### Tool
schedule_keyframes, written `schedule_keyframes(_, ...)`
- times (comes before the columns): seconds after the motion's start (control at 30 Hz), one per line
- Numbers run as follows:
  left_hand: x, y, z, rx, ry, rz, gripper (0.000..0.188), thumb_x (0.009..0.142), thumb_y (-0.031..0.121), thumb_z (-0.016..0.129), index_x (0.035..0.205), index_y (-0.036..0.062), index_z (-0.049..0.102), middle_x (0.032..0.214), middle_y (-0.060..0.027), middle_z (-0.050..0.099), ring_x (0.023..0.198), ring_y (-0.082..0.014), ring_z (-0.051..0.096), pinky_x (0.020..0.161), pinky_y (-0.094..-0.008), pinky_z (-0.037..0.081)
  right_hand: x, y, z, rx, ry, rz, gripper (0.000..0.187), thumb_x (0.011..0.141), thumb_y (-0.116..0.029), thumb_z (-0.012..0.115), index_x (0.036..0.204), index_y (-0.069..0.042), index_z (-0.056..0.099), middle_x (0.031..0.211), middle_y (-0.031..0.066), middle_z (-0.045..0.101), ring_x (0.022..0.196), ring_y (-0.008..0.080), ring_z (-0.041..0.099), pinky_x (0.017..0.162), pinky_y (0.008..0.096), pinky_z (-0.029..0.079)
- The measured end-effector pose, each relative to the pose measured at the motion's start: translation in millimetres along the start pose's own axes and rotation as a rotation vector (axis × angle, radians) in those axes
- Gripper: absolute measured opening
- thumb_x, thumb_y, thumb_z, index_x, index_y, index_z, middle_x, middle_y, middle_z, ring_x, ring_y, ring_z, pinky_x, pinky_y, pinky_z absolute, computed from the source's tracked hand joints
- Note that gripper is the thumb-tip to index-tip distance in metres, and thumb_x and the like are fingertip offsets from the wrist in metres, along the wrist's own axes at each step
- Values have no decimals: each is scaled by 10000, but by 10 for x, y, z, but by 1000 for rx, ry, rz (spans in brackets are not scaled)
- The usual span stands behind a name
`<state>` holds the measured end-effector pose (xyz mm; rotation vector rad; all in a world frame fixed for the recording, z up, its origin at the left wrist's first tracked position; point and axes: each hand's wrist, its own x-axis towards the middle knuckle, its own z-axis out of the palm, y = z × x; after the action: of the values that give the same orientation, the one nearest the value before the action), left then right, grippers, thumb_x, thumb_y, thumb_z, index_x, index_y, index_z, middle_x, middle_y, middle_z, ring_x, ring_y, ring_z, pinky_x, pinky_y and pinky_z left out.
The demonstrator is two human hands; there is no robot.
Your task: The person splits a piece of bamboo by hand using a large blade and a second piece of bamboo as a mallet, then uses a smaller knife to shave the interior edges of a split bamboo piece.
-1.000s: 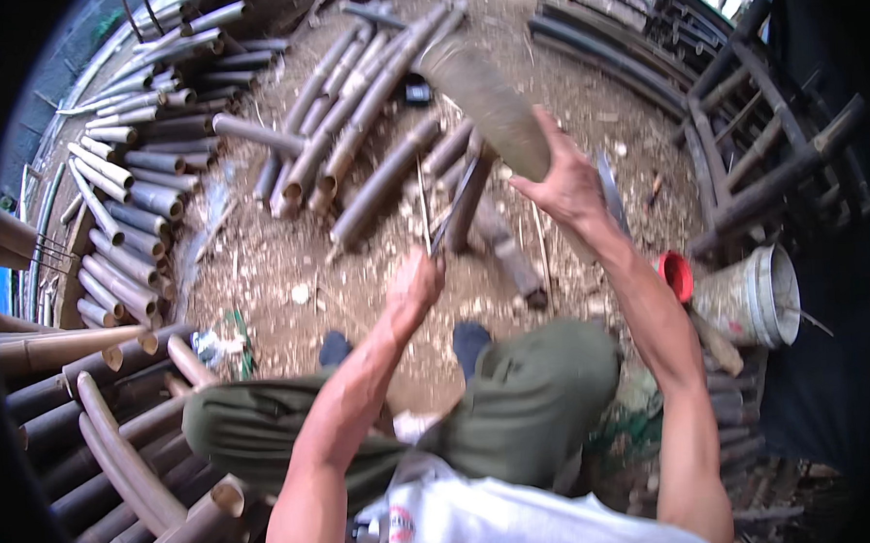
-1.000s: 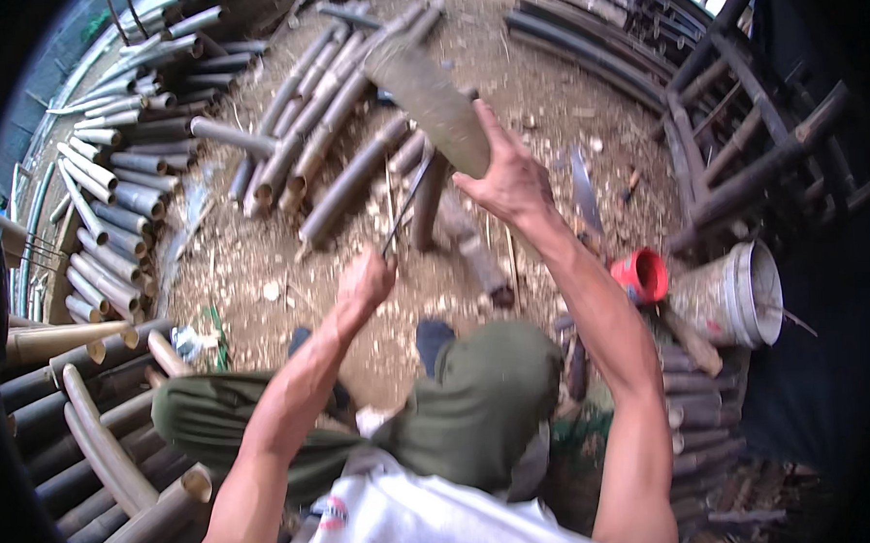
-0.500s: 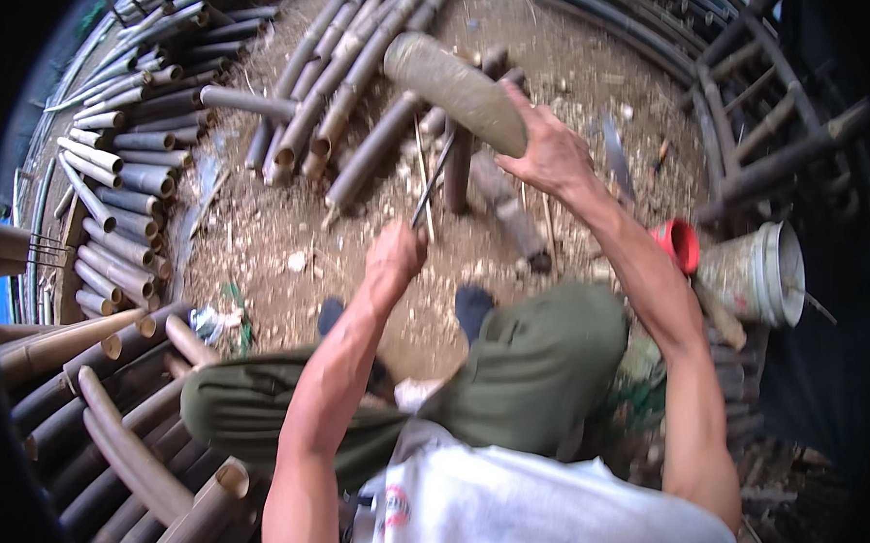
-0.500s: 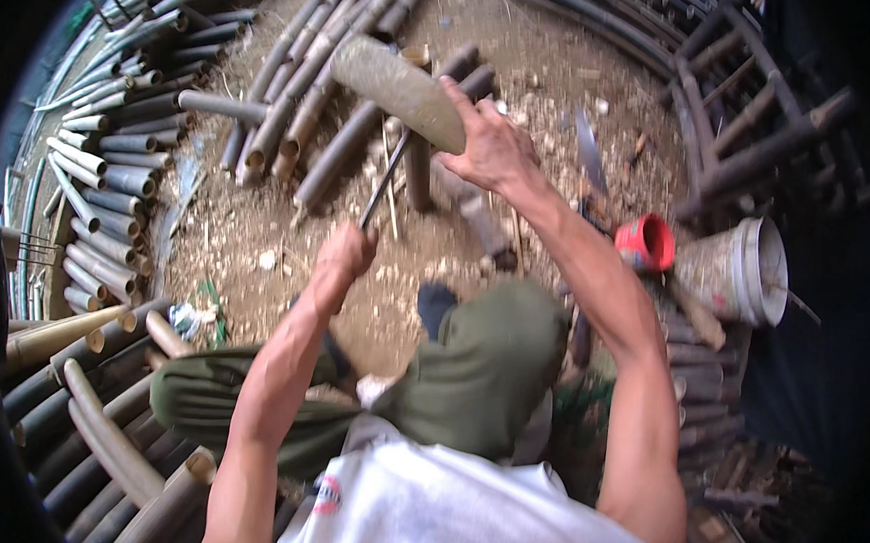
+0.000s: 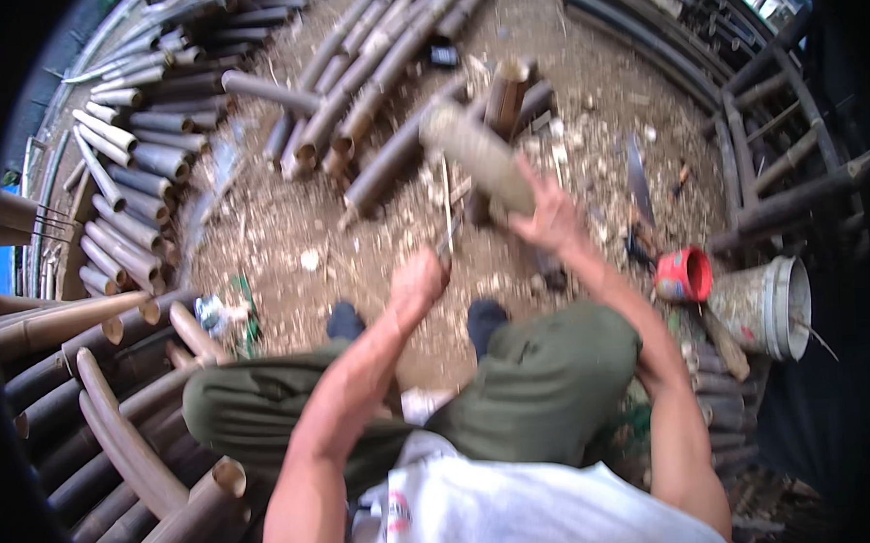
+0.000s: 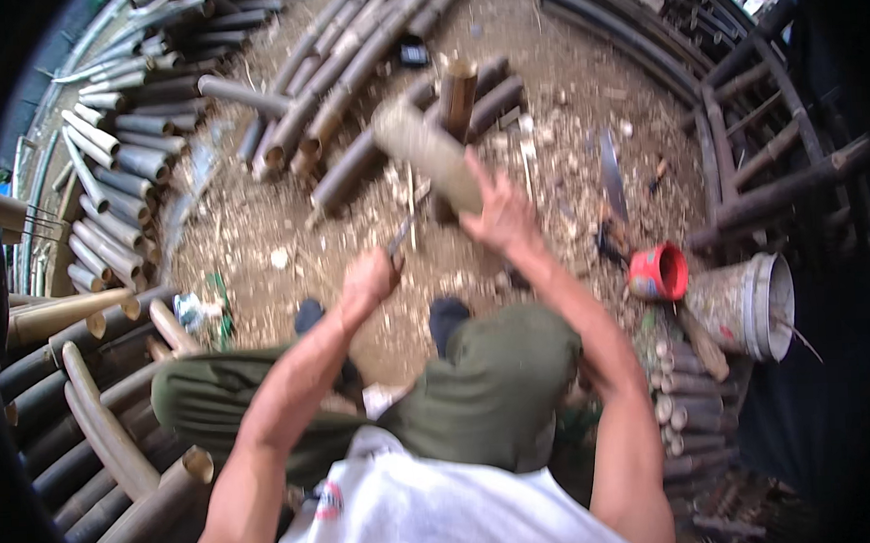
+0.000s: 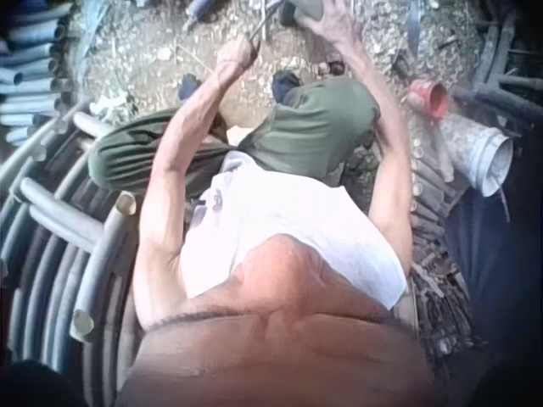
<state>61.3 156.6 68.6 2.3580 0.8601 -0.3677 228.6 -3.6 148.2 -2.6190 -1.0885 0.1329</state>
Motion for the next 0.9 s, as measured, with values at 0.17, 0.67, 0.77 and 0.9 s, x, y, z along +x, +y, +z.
schedule_keyframes(0.17, 16, 504, -995, 412, -217, 189, 505, 954, 488, 510, 875, 28, 700, 835, -156, 698, 751, -244, 695, 735, -397, 570, -234, 402, -300, 377, 420, -34, 996, 724, -265, 791, 1516, -88, 216, 1314, 253, 496, 1153, 373, 563, 970, 448, 491)
schedule_keyframes(0.67, 542, 90, -788, 685, -439, 332, 513, 884, 550, 605, 865, 40, 652, 709, -104, 653, 592, -212, 616, 567, -393, 531, -687, 883, 1050, 791, -15, 451, 873, 682, -301, 817, 1373, 19, 390, 1210, 186, 591, 1099, 279, 589, 970, 383, 459)
schedule_keyframes(0.77, 568, -552, -385, 489, -384, 231, 705, 848, 656, 586, 1164, 35, 475, 740, -132, 639, 573, -217, 590, 542, -382, 513, -736, 851, 1284, 692, -14, 428, 853, 679, -301, 820, 1355, 8, 401, 1187, 183, 603, 1084, 279, 597, 961, 380, 464)
schedule_keyframes(0.9, 514, -1241, 281, 263, -227, 282, 737, 840, 641, 605, 1267, 66, 431, 836, -192, 688, 742, -354, 679, 668, -451, 547, -698, 622, 1434, 668, 19, 393, 825, 680, -276, 823, 1338, -6, 405, 1176, 189, 613, 1074, 283, 610, 946, 382, 476)
